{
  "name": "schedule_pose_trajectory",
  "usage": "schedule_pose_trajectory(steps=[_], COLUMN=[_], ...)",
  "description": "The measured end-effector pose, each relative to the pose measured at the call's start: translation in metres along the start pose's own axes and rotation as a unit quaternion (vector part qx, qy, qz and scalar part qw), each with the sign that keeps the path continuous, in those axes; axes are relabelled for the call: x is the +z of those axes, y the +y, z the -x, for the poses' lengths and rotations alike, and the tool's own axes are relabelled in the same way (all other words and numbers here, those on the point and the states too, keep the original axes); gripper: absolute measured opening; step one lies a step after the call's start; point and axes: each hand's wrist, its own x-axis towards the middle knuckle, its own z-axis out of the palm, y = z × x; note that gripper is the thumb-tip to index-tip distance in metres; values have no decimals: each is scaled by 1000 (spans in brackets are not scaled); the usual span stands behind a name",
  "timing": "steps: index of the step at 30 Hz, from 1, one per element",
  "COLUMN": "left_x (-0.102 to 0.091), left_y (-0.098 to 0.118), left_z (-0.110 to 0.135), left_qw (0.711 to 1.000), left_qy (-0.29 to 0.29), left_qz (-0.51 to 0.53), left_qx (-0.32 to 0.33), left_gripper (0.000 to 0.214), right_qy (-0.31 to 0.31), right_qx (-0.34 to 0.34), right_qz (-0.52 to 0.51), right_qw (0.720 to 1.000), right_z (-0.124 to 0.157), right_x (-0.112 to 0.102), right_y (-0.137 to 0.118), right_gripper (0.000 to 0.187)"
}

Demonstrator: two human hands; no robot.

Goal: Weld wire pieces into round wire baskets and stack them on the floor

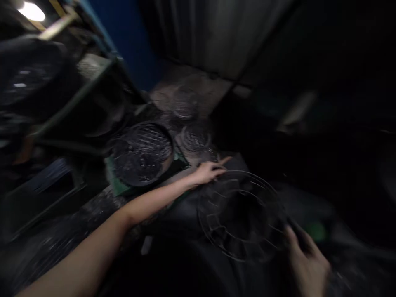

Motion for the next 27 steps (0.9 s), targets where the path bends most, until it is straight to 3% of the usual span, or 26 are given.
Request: schedule_pose_trajectory(steps=[1,3,6,9,14,17,23,27], left_x=[-1,0,5,9,7,8,18,24], left_y=[-1,-4,-7,-3,5,10,35,52], left_z=[-1,-6,-7,-1,7,10,19,28], left_qw=[1000,997,984,974,980,985,995,992], left_qy=[11,24,8,0,14,8,-7,-48], left_qz=[16,67,179,224,199,169,56,4], left_qx=[10,34,8,-30,-1,15,81,114], left_gripper=[37,36,40,42,32,31,27,25], right_qy=[39,55,-2,-86,-196,-221,-286,-327], right_qx=[24,34,80,121,68,30,-69,-104], right_qz=[2,-20,-109,-160,-142,-117,-84,-31], right_qw=[999,998,991,976,968,968,952,939], right_z=[5,5,-4,-14,-37,-49,-60,-59], right_x=[-1,-1,-3,-11,-29,-38,-57,-71], right_y=[2,5,10,11,0,-13,-61,-91], right_gripper=[47,46,44,47,49,50,48,39])
